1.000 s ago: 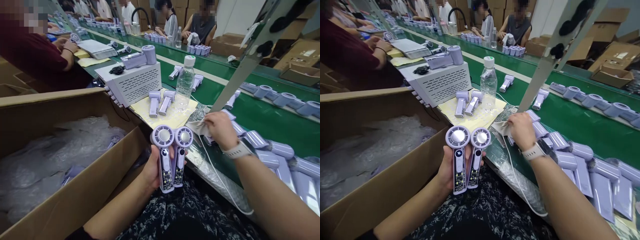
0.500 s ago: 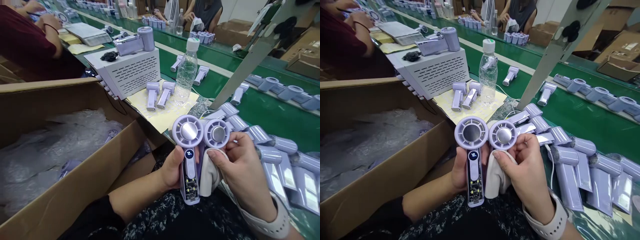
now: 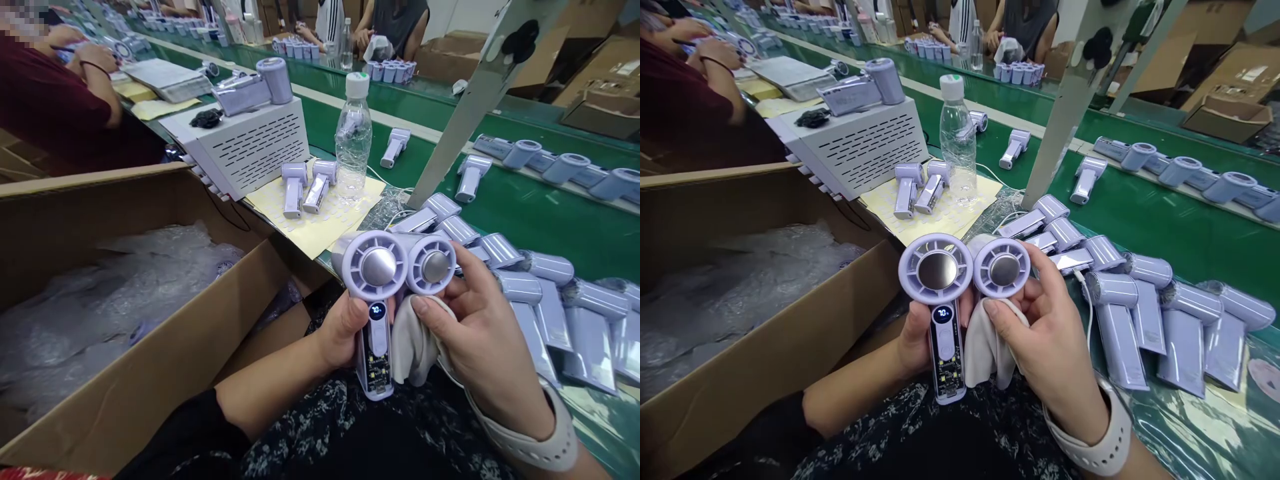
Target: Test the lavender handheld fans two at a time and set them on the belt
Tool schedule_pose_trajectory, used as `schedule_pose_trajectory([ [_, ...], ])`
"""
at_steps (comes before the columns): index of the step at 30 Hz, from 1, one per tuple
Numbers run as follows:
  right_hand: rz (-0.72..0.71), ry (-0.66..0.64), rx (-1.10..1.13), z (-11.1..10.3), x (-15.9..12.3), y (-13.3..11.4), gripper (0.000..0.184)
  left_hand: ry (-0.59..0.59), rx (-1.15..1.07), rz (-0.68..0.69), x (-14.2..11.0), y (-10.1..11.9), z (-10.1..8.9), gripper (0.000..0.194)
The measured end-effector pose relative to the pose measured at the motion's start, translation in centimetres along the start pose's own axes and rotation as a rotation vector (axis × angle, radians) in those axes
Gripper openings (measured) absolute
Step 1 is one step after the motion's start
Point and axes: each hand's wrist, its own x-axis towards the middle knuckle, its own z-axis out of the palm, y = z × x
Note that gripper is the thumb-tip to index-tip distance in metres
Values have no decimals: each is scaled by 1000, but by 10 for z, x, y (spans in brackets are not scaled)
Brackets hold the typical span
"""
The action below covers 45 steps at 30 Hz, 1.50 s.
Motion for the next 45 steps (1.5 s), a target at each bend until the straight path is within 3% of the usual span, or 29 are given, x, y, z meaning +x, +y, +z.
schedule_pose_trajectory([
  [3,31,-29,-25,-5,-2,-1,65,17,-13,32,1,-1,3,70],
  [8,87,26,-76,-14,-7,-1,71,-26,-212,-82,2,-6,5,71],
  [12,98,67,-34,-12,-8,1,73,3,-277,-167,3,-2,7,70],
  [17,116,79,4,-7,-12,7,76,12,-292,-173,4,-1,6,69],
  [21,95,17,-144,-14,4,1,70,58,-299,-188,7,-2,3,68],
  [23,54,-16,-324,-21,29,-10,58,100,-276,-118,9,3,-1,64],
  [25,-51,46,-531,-25,59,-23,44,130,-221,-19,11,11,-5,62],
  [27,-242,177,-768,-22,80,-33,37,129,-174,60,11,21,-9,63],
  [29,-454,224,-976,-9,82,-37,38,126,-178,111,10,30,-11,64],
  [32,-646,83,-1013,17,54,-32,26,137,-243,184,7,35,-9,67],
  [36,-640,-13,-909,30,30,-18,9,111,-280,237,9,31,-10,69],
  [39,-534,-61,-1094,21,54,-10,14,129,-242,270,11,32,-21,67],
  [42,-417,-193,-1423,14,89,-6,15,271,-178,321,8,36,-41,61],
  [45,-398,-296,-1553,23,109,3,18,432,-127,317,-1,38,-59,59],
])
